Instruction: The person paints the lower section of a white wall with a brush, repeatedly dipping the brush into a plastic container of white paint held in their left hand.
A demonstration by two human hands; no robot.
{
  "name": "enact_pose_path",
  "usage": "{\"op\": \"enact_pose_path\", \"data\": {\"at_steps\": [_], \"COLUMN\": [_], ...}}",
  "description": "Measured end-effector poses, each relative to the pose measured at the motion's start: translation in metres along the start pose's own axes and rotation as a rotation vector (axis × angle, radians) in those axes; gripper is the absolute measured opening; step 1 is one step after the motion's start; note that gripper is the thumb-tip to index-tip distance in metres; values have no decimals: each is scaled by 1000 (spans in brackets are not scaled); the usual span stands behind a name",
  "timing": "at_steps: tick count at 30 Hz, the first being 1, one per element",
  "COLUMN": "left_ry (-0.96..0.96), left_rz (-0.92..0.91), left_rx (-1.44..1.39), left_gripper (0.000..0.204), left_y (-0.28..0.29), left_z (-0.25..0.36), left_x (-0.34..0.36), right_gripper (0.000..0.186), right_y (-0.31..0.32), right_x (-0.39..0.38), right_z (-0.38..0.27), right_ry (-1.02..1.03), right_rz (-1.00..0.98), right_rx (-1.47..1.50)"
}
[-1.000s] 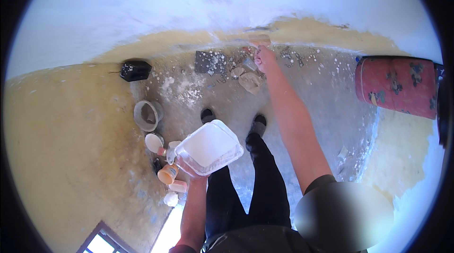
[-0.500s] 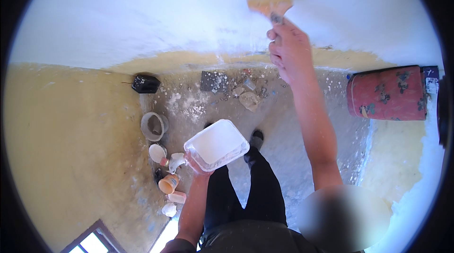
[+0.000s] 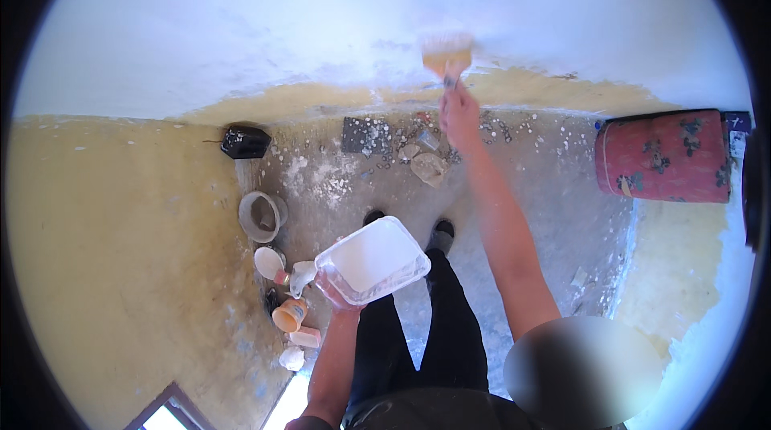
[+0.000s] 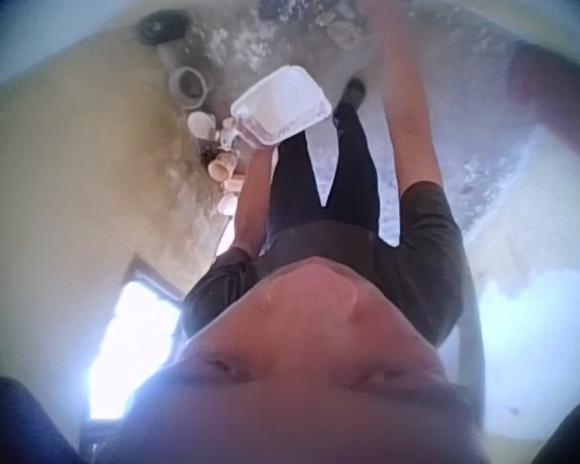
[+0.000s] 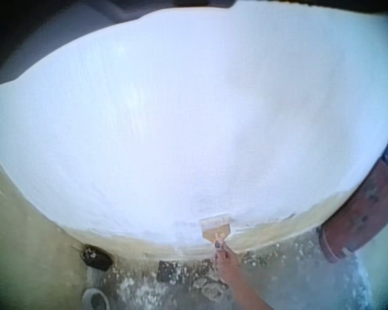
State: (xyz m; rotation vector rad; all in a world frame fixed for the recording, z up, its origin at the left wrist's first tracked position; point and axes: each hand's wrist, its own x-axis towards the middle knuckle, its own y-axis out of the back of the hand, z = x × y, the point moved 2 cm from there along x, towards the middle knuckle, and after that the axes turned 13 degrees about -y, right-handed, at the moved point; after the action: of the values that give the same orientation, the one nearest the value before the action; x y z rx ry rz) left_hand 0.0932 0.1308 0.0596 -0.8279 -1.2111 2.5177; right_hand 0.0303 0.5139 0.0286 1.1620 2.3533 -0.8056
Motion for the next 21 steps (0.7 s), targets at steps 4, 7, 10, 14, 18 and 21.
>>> {"op": "enact_pose_path", "data": {"at_steps": [4,7,10,14,18,21], "left_ry": [6,-1,21,-42,-76,-65], "left_rz": [32,-12,-69,-135,-217,-263], "left_rx": [34,19,-24,31,23,66], "left_gripper": [83,82,82,81,80,80], "left_y": [-2,-11,-19,-40,-70,-84], "left_z": [10,28,44,78,98,105], "left_x": [-2,0,-3,-13,-15,-13], "right_gripper": [20,21,20,20,12,7], "right_y": [37,8,-42,-146,-191,-212], "right_x": [25,31,28,-56,-187,-264], "right_z": [83,61,-9,-141,-254,-332], "right_ry": [-426,-520,-420,-336,-212,20], "right_rz": [214,112,-43,-117,-270,-466], "right_rx": [45,200,299,458,486,328]}}
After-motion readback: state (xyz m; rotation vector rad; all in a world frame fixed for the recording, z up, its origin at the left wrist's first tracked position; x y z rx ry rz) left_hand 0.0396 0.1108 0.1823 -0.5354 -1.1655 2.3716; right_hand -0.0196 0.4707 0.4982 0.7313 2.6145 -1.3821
